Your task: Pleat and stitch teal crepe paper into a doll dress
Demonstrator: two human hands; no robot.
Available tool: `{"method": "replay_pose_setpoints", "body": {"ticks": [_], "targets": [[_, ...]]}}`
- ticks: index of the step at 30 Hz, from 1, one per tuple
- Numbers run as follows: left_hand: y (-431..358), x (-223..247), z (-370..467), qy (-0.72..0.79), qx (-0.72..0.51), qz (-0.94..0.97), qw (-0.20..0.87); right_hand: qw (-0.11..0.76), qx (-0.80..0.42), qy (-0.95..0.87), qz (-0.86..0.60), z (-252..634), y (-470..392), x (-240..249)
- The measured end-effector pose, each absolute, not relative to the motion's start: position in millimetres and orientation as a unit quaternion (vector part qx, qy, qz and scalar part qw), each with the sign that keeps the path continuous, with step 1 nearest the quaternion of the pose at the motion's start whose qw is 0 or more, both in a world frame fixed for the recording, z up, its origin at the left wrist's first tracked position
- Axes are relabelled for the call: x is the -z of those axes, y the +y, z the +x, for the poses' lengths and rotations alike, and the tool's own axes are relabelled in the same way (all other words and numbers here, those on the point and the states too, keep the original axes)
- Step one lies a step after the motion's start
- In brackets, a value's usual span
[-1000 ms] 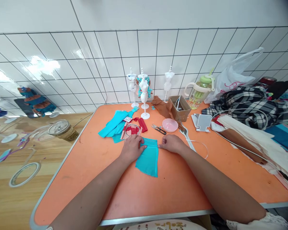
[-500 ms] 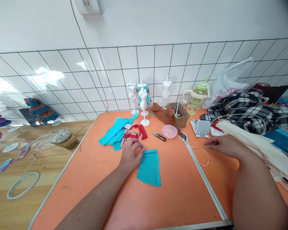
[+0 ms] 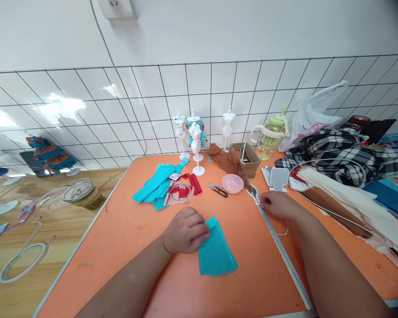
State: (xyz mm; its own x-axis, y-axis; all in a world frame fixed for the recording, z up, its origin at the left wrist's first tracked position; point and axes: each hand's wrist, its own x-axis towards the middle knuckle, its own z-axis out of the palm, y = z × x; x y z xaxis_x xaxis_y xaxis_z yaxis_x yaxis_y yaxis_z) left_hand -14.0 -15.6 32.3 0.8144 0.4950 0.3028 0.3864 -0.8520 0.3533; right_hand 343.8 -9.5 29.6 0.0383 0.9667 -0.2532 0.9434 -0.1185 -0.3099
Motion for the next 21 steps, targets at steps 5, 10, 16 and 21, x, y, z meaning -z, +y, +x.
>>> {"method": "replay_pose_setpoints", "body": {"ticks": [5, 10, 16, 21], "targets": [[-35, -39, 5, 0.144, -0.134, 0.945, 0.262, 0.128, -0.17, -0.707, -0.674, 318, -14, -49], [-34, -42, 17, 0.347, -0.242, 0.699, 0.576, 0.253, -0.076, -0.822, -0.505, 266, -23, -49], [-28, -43, 19, 0.405, -0.248, 0.536, 0.698, 0.275, 0.035, -0.908, -0.316, 229, -29, -35], [-28, -33, 20, 0.457, -0.246, 0.65, 0.555, 0.263, -0.004, -0.915, -0.305, 224, -31, -35]]}}
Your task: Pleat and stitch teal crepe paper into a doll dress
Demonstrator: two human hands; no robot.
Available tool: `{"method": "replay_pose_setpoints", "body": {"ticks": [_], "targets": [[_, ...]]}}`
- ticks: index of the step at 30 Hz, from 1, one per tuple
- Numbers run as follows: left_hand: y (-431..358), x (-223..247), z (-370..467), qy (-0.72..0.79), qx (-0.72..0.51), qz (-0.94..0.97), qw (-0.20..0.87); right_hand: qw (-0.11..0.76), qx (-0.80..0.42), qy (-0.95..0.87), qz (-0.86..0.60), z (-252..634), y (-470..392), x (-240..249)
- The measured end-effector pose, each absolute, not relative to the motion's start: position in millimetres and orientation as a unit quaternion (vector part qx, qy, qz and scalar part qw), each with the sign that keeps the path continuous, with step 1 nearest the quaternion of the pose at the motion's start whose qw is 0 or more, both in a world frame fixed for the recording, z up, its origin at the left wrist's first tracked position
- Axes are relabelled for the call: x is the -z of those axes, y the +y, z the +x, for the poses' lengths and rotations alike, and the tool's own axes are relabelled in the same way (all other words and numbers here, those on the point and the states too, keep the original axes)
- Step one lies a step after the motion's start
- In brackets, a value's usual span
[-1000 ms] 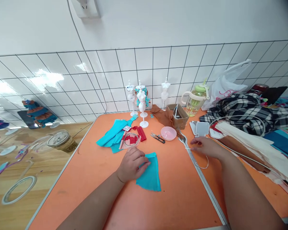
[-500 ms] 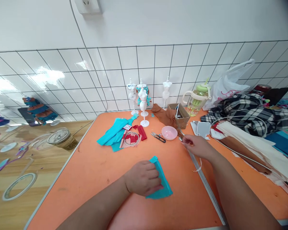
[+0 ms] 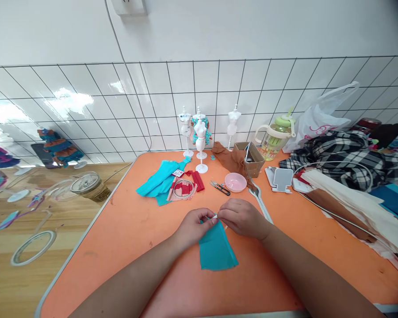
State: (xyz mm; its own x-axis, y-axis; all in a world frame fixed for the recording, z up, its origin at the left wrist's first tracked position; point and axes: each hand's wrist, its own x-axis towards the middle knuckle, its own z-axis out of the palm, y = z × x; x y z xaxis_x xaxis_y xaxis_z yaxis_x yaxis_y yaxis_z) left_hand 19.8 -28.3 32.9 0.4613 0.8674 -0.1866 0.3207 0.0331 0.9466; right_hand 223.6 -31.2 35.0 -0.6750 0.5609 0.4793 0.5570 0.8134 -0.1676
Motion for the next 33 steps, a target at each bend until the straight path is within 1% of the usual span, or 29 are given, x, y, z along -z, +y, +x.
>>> {"method": "replay_pose_setpoints", "body": {"ticks": [3, 6, 10, 13, 15, 16, 17, 21, 23, 25, 26, 27, 28, 30, 33], "targets": [[-27, -29, 17, 0.469, -0.249, 0.717, 0.452, 0.273, -0.075, -0.903, -0.322, 223, -34, -41], [-27, -31, 15, 0.467, -0.239, 0.765, 0.375, 0.274, -0.135, -0.882, -0.36, 221, -35, -45], [-31, -37, 13, 0.449, -0.217, 0.814, 0.297, 0.232, -0.138, -0.868, -0.416, 215, -34, -46], [-34, -41, 13, 0.439, -0.195, 0.844, 0.238, 0.214, -0.13, -0.858, -0.449, 211, -35, -45], [-35, -43, 14, 0.443, -0.203, 0.846, 0.216, 0.212, -0.118, -0.86, -0.45, 208, -37, -43], [-35, -43, 14, 0.448, -0.22, 0.837, 0.225, 0.223, -0.104, -0.861, -0.446, 205, -38, -42], [-35, -43, 14, 0.453, -0.246, 0.818, 0.256, 0.243, -0.084, -0.862, -0.438, 203, -40, -40], [-29, -40, 13, 0.453, -0.361, 0.642, 0.503, 0.34, 0.0, -0.866, -0.367, 193, -46, -44], [-27, -39, 13, 0.44, -0.38, 0.556, 0.595, 0.369, -0.018, -0.856, -0.361, 199, -43, -53], [-28, -39, 12, 0.412, -0.372, 0.526, 0.645, 0.383, -0.095, -0.821, -0.411, 219, -34, -64], [-30, -39, 12, 0.387, -0.357, 0.529, 0.666, 0.381, -0.151, -0.792, -0.453, 234, -29, -68], [-32, -39, 12, 0.355, -0.336, 0.539, 0.686, 0.359, -0.211, -0.76, -0.499, 252, -23, -71], [-35, -39, 12, 0.32, -0.311, 0.548, 0.707, 0.327, -0.268, -0.724, -0.545, 271, -17, -71], [-40, -37, 14, 0.266, -0.26, 0.567, 0.735, 0.236, -0.36, -0.669, -0.606, 306, -8, -64], [-43, -33, 16, 0.266, -0.219, 0.594, 0.726, 0.182, -0.392, -0.625, -0.65, 336, -1, -40]]}}
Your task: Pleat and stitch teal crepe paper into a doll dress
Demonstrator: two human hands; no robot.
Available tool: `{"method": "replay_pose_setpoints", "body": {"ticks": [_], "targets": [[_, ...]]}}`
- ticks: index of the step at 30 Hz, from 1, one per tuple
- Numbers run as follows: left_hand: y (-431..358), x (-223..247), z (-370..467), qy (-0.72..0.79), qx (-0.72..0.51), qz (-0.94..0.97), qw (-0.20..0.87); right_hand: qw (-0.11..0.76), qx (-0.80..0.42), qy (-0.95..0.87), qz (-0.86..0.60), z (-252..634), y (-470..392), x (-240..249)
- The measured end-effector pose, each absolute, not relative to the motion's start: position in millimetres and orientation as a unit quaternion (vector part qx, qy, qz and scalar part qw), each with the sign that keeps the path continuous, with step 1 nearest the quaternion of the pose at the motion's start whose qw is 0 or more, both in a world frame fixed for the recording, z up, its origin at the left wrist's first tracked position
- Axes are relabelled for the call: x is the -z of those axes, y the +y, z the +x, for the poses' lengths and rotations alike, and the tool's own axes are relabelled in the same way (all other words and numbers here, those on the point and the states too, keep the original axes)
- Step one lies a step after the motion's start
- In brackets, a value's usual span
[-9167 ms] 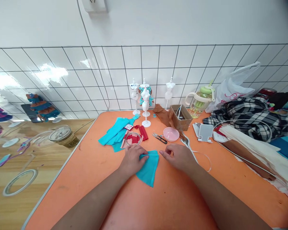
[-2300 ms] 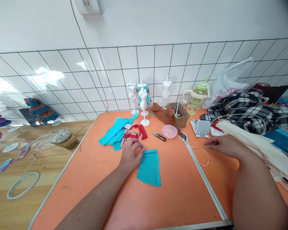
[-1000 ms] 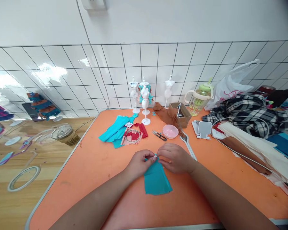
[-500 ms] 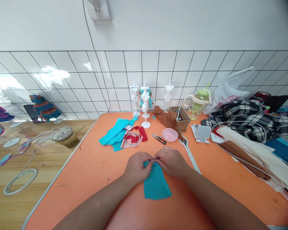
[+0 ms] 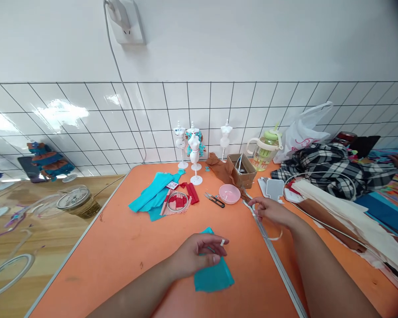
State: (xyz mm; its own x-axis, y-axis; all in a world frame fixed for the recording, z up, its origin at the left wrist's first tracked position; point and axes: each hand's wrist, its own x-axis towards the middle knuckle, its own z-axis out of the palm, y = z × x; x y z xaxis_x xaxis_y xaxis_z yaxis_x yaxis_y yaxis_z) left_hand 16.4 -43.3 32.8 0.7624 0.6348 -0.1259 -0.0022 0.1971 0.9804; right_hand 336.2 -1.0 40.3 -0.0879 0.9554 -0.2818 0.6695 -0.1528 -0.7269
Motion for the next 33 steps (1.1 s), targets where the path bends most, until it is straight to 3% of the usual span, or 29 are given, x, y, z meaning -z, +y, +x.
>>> {"method": "replay_pose_setpoints", "body": {"ticks": [8, 11, 15, 17, 22, 25, 33], "targets": [[-33, -32, 17, 0.313, -0.299, 0.551, 0.713, -0.014, -0.248, -0.572, -0.782, 337, 11, -22], [-31, -32, 16, 0.351, -0.315, 0.518, 0.714, -0.035, -0.185, -0.563, -0.805, 336, 9, -32], [-30, -32, 14, 0.29, -0.328, 0.454, 0.776, 0.045, 0.023, -0.624, -0.78, 302, -10, -52], [-29, -32, 12, 0.222, -0.321, 0.416, 0.822, 0.104, 0.056, -0.648, -0.753, 274, -22, -62], [-28, -33, 9, 0.117, -0.308, 0.33, 0.884, 0.299, 0.075, -0.838, -0.45, 220, -39, -68], [-27, -34, 7, 0.104, -0.308, 0.315, 0.892, 0.335, 0.077, -0.862, -0.373, 214, -36, -58], [-25, -32, 4, 0.104, -0.284, 0.329, 0.895, 0.363, 0.078, -0.847, -0.381, 220, -31, -46]]}}
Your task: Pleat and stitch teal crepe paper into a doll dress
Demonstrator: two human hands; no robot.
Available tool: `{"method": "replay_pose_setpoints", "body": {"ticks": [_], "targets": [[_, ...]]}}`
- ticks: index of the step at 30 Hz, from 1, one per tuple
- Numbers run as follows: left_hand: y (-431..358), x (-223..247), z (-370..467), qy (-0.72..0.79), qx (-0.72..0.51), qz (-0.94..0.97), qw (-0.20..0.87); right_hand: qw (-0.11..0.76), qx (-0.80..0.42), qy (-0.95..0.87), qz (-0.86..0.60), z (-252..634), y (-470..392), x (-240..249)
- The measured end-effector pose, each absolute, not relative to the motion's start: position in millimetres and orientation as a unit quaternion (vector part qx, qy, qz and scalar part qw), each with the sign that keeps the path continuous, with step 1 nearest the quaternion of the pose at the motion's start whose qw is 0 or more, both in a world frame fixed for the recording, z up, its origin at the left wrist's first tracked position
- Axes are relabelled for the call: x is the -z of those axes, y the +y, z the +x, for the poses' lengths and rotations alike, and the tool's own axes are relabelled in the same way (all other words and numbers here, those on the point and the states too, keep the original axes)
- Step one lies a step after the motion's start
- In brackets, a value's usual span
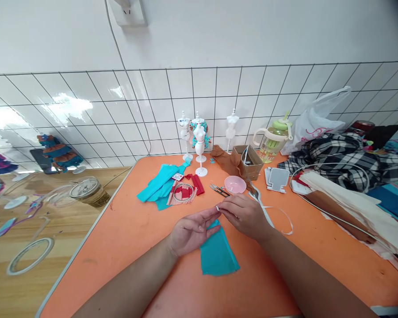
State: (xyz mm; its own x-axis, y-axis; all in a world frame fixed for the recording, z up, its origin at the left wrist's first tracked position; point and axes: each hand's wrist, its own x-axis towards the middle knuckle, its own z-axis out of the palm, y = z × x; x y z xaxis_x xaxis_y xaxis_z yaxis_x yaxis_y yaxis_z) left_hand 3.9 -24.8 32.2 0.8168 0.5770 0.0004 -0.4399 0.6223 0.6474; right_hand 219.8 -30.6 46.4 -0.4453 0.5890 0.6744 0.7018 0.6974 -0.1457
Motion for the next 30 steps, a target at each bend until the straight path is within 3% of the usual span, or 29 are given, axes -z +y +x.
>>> {"method": "replay_pose_setpoints", "body": {"ticks": [15, 17, 22, 25, 30], "targets": [[-32, -30, 9, 0.153, -0.294, 0.446, 0.831, 0.361, 0.011, -0.796, -0.486, 200, -35, -40], [-30, -29, 10, 0.208, -0.29, 0.532, 0.768, 0.373, -0.056, -0.774, -0.509, 199, -34, -40], [-23, -24, 10, 0.355, -0.331, 0.731, 0.479, 0.382, -0.287, -0.695, -0.537, 195, -28, -30], [-20, -24, 9, 0.371, -0.337, 0.749, 0.434, 0.386, -0.334, -0.671, -0.538, 188, -29, -26], [-21, -26, 5, 0.405, -0.384, 0.709, 0.431, 0.42, -0.314, -0.658, -0.541, 179, -36, -32]]}}
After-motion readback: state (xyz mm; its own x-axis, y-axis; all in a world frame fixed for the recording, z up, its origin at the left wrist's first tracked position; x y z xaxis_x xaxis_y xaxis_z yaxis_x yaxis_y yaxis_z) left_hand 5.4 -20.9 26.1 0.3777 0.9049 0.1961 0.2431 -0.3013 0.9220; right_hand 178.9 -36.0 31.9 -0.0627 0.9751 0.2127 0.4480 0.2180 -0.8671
